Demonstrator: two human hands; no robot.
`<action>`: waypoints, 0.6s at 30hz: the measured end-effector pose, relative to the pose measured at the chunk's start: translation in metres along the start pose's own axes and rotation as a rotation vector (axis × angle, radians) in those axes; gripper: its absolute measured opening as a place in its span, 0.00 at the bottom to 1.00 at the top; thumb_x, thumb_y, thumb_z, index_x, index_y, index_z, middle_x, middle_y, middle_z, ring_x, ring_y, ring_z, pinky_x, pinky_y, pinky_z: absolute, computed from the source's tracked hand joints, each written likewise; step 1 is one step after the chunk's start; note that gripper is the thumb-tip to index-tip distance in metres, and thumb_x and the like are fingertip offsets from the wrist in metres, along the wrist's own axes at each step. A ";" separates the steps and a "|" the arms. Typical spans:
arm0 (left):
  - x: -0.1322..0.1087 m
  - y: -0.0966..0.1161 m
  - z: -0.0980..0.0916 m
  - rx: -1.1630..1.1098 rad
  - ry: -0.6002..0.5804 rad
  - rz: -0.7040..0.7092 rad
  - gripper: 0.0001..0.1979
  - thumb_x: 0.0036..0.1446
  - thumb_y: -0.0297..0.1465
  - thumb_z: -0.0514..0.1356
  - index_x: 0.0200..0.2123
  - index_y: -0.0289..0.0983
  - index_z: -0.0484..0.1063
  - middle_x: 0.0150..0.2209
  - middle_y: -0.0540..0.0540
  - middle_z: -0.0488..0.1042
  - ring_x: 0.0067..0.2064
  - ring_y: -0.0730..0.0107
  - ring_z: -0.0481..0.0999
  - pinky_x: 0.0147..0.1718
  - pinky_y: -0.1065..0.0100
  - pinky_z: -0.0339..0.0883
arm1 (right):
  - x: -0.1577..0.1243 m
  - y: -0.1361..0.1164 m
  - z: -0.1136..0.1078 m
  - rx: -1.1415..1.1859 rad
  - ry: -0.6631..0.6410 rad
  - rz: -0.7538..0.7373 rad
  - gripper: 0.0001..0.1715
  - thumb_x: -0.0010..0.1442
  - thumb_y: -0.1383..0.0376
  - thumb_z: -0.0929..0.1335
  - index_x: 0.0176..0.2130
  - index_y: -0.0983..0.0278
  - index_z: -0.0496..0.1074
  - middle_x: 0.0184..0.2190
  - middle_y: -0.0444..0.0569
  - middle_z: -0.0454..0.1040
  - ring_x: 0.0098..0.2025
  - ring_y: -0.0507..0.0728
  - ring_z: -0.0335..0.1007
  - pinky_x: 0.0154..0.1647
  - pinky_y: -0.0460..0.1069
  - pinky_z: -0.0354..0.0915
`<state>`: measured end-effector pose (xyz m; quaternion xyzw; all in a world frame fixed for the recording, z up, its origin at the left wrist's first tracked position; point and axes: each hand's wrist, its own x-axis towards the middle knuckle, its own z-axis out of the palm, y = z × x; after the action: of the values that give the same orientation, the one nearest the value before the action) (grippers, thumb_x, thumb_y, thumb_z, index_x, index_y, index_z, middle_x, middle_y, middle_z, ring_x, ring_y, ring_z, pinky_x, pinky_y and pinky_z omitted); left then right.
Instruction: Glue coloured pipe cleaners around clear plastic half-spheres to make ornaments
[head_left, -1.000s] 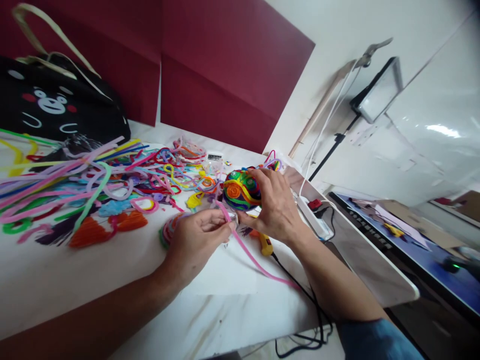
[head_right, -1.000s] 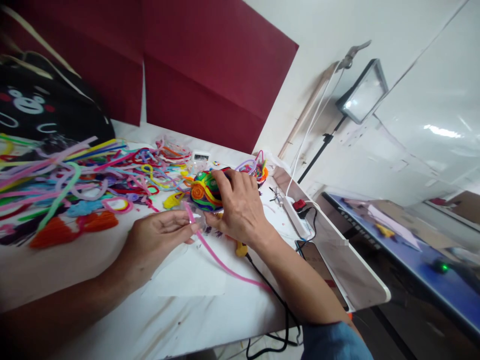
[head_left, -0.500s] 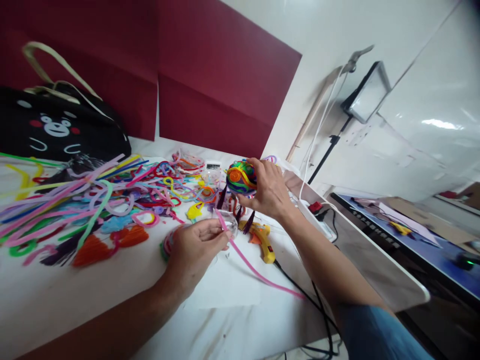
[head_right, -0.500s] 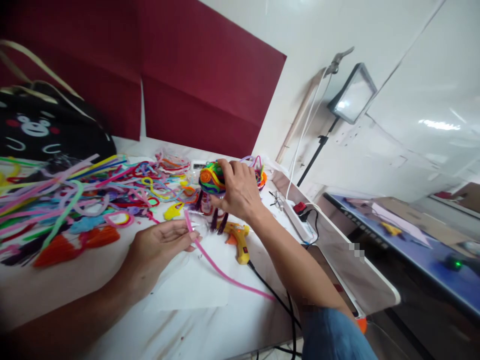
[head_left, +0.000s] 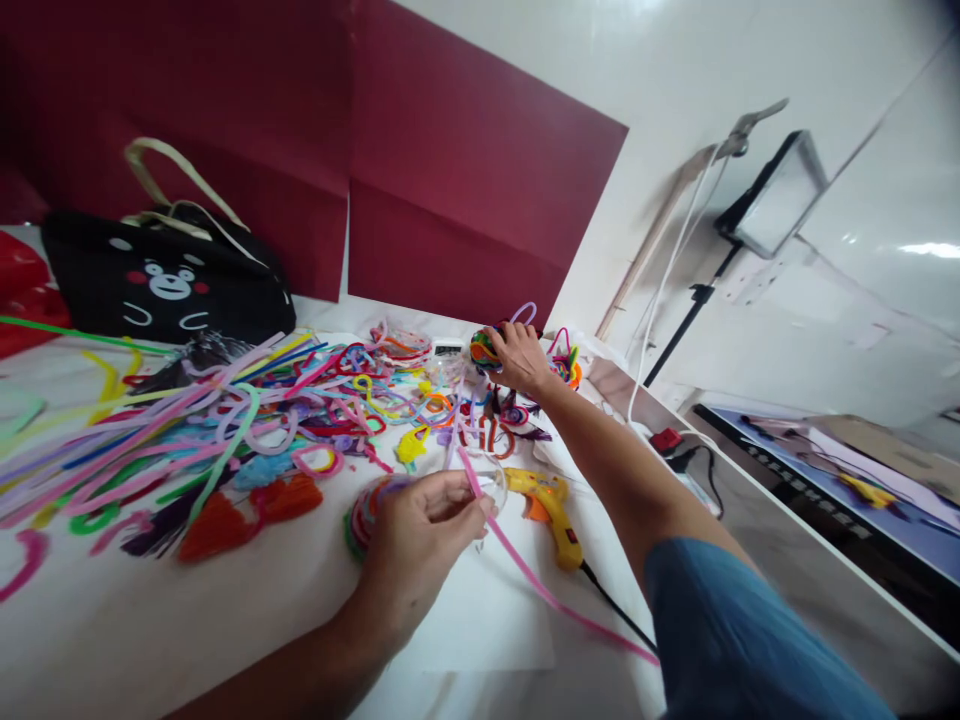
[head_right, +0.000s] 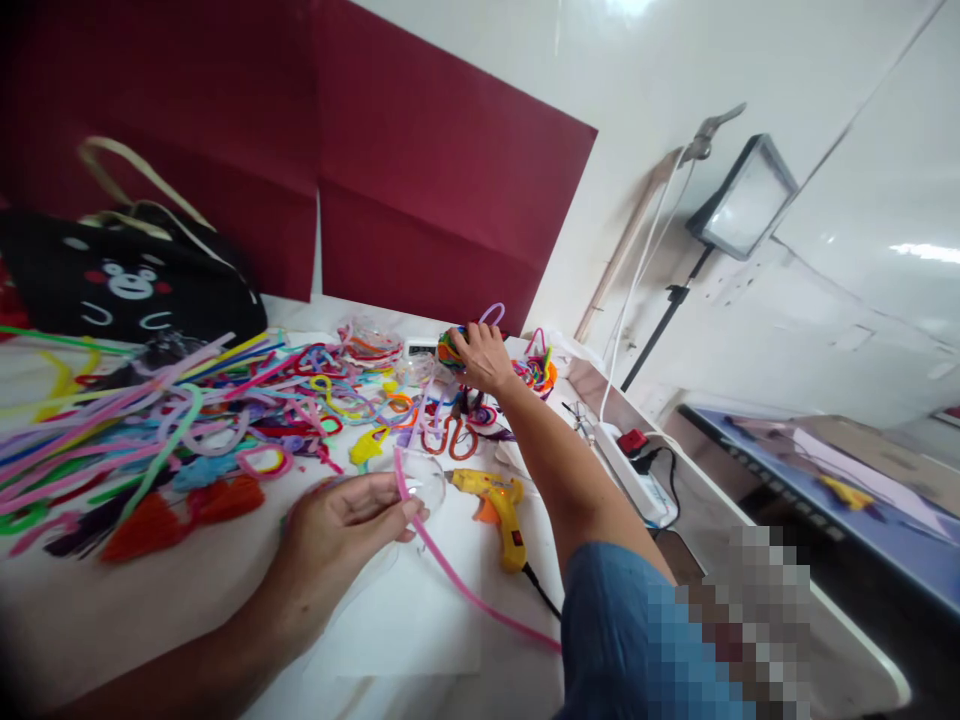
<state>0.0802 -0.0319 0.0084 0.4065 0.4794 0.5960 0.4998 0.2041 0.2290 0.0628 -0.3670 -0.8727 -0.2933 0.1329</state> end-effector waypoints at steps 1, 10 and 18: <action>0.000 0.000 0.000 -0.017 0.001 -0.004 0.08 0.44 0.33 0.69 0.29 0.36 0.79 0.27 0.48 0.81 0.29 0.68 0.78 0.28 0.71 0.73 | 0.000 -0.003 0.006 0.011 -0.015 -0.009 0.43 0.55 0.61 0.71 0.64 0.70 0.58 0.55 0.68 0.63 0.53 0.70 0.56 0.54 0.59 0.49; -0.001 0.006 0.003 -0.147 0.007 -0.050 0.08 0.43 0.31 0.71 0.30 0.35 0.81 0.29 0.48 0.82 0.31 0.71 0.79 0.30 0.75 0.74 | -0.024 -0.011 0.016 0.185 -0.131 -0.012 0.36 0.55 0.67 0.71 0.61 0.69 0.64 0.56 0.67 0.66 0.54 0.69 0.61 0.56 0.60 0.50; -0.002 0.007 0.003 -0.180 0.013 -0.037 0.13 0.44 0.31 0.72 0.35 0.34 0.81 0.34 0.47 0.83 0.34 0.70 0.79 0.33 0.74 0.76 | -0.111 -0.044 -0.082 0.538 -0.099 0.127 0.12 0.68 0.66 0.61 0.42 0.67 0.72 0.36 0.50 0.79 0.37 0.53 0.74 0.41 0.47 0.66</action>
<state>0.0820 -0.0337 0.0162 0.3474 0.4343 0.6299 0.5421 0.2510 0.0915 0.0600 -0.3863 -0.8999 -0.0238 0.2011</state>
